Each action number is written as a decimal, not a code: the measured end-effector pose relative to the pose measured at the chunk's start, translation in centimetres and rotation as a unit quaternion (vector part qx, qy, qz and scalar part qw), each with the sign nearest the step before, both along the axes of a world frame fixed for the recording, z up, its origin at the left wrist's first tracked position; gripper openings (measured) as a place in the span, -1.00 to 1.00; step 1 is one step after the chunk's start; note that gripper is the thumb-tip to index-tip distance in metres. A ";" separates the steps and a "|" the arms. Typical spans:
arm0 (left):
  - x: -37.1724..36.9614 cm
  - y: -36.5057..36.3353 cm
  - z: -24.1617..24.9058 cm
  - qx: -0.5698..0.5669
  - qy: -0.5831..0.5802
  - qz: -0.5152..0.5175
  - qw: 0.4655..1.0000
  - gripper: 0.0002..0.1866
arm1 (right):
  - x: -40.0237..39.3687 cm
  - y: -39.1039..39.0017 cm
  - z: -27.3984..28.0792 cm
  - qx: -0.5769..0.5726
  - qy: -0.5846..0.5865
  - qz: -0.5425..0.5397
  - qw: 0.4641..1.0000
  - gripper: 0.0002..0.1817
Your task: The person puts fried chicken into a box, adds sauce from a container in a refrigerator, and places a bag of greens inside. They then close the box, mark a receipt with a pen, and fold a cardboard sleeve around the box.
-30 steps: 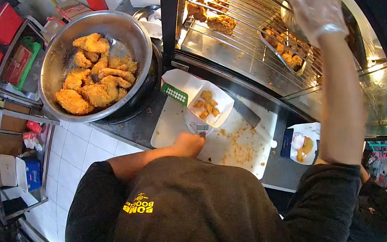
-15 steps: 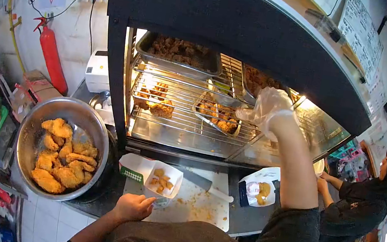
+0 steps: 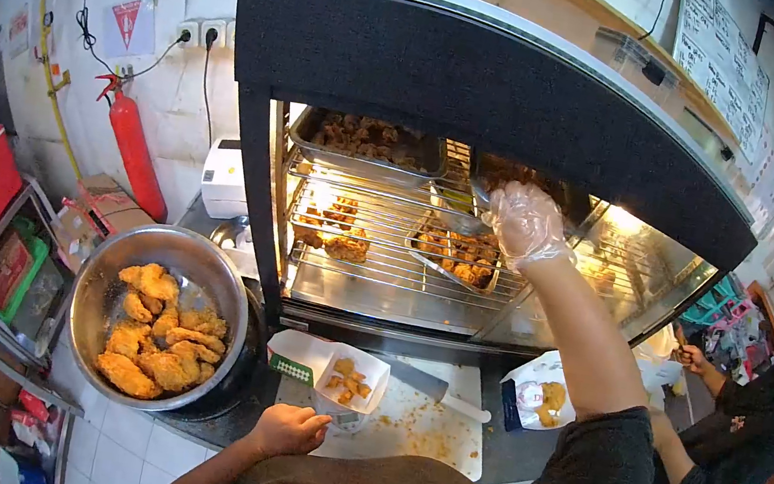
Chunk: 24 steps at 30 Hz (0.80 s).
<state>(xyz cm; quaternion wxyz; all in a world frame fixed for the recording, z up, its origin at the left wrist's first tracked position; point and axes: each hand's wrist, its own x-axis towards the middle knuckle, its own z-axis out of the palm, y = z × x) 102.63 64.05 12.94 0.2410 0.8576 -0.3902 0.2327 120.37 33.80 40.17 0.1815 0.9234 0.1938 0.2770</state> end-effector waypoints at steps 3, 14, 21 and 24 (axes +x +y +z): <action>-0.1 -0.2 0.8 0.009 0.008 -0.002 1.000 -0.79 | -1.1 0.9 1.7 -0.022 0.027 0.056 0.998 -0.75; 0.6 0.2 7.3 -0.205 0.099 0.072 0.971 -0.78 | -9.4 1.7 1.6 -0.093 -0.039 0.388 0.916 -0.64; 3.1 2.7 13.5 -0.592 0.358 -0.023 0.722 -0.22 | -14.6 1.3 -0.2 -0.105 -0.021 0.447 0.888 -0.67; 3.3 5.0 17.4 -0.611 0.373 -0.001 0.698 -0.15 | -16.5 0.2 -0.6 -0.112 -0.015 0.472 0.875 -0.70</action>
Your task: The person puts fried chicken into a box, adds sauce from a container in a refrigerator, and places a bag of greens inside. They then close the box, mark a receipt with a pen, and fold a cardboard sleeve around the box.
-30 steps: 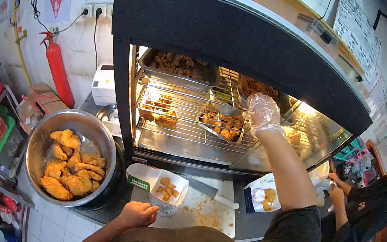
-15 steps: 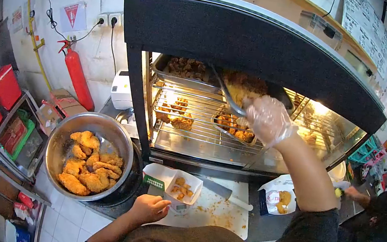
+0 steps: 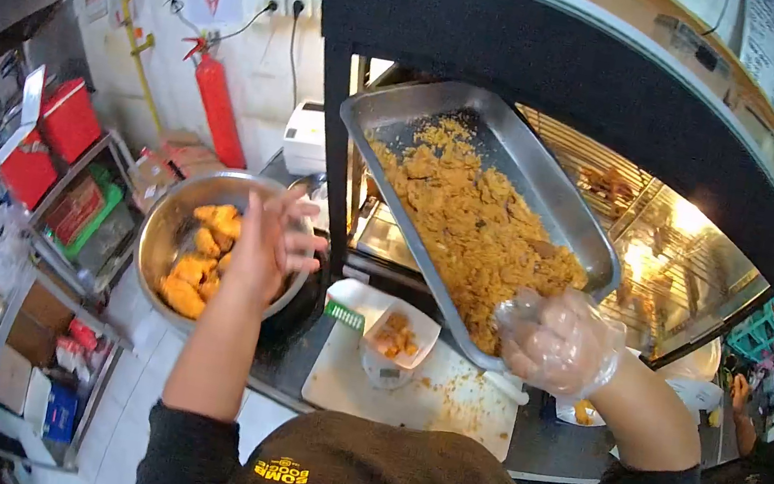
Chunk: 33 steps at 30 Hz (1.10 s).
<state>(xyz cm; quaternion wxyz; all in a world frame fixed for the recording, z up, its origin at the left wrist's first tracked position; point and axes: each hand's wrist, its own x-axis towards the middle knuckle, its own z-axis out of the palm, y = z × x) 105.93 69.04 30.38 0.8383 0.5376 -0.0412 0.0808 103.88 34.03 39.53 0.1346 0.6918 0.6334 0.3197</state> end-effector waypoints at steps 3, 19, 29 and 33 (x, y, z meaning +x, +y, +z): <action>0.5 2.3 2.7 0.013 0.038 -0.078 0.996 -0.08 | -2.3 -0.8 0.0 -0.024 -0.012 0.042 0.999 -0.76; -18.2 2.2 -7.1 0.110 0.283 -0.067 0.951 -0.39 | -1.3 -2.2 -12.1 -0.043 0.307 0.233 0.922 -0.57; -27.5 1.7 -13.6 0.034 0.295 0.110 0.949 -0.52 | -6.9 9.2 -10.9 0.027 0.483 -0.111 0.868 -0.14; -29.1 2.3 -15.2 -0.010 0.257 0.147 0.955 -0.55 | -12.4 19.6 -12.4 -0.082 0.464 -0.220 0.854 -0.01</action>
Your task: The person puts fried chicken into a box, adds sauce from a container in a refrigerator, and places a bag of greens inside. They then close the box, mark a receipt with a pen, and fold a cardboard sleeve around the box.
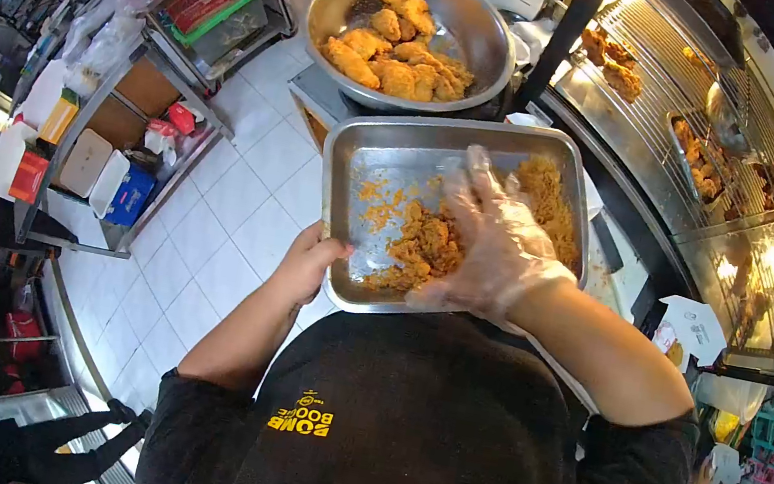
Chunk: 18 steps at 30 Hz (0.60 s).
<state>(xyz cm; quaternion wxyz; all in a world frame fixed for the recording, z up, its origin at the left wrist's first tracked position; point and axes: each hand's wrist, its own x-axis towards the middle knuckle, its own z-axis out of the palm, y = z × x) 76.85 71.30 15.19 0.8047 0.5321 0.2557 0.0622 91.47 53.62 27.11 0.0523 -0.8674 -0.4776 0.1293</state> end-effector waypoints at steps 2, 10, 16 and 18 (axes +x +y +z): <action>-1.1 0.9 -0.4 -0.008 -0.023 0.005 1.000 -0.57 | -1.8 3.1 -1.3 -0.040 -0.046 0.027 0.998 -0.02; -7.1 5.0 0.1 -0.002 0.008 -0.033 0.999 -0.62 | -8.3 10.8 -5.3 -0.091 0.027 0.162 0.982 -0.25; -10.0 7.4 -2.4 0.046 0.061 -0.053 0.996 -0.60 | -10.5 13.9 -6.7 -0.049 0.081 0.116 0.989 -0.21; -10.3 7.5 -2.2 0.067 0.048 -0.047 0.996 -0.60 | -10.9 14.6 -6.8 -0.034 0.062 0.123 0.990 -0.25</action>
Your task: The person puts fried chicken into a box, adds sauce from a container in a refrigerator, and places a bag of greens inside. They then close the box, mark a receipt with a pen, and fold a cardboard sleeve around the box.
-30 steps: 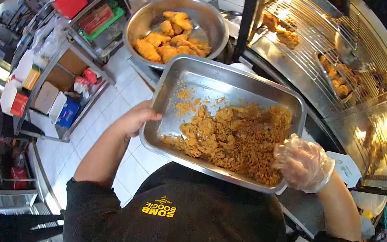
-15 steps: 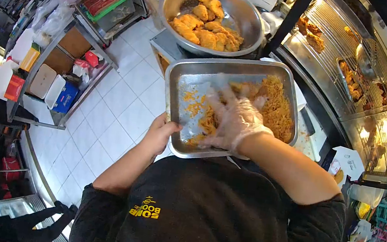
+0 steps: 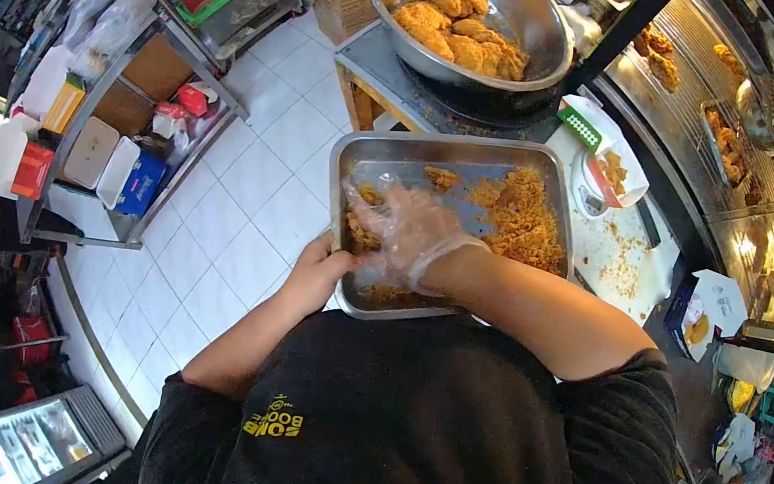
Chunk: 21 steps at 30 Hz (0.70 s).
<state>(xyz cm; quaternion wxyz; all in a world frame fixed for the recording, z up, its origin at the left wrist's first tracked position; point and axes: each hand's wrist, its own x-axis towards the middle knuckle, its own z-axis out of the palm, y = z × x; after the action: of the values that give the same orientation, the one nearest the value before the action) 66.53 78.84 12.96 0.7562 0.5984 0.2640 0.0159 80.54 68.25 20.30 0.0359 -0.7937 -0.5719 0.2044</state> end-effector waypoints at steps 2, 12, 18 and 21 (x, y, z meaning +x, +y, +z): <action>0.2 -0.4 0.1 0.013 -0.014 0.000 1.000 -0.60 | 0.1 0.4 -0.3 0.016 -0.001 0.001 1.000 -0.30; 1.6 -3.3 -1.4 0.040 0.039 0.059 0.997 -0.59 | 6.6 -3.8 -2.9 0.293 0.124 -0.027 0.948 -0.53; 2.3 -7.8 -4.0 -0.008 0.033 0.161 0.986 -0.55 | 20.5 -14.7 1.7 0.305 0.300 -0.292 0.855 -0.56; 1.9 -10.4 -5.0 -0.005 0.060 0.203 0.977 -0.53 | 27.7 -19.5 -0.5 0.191 0.095 -0.308 0.927 -0.67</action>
<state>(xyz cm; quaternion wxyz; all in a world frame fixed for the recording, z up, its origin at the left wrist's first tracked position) 68.44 68.45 7.92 0.7232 0.5285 0.4245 0.1318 108.22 48.72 19.80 0.3026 -0.8856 -0.3212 0.1448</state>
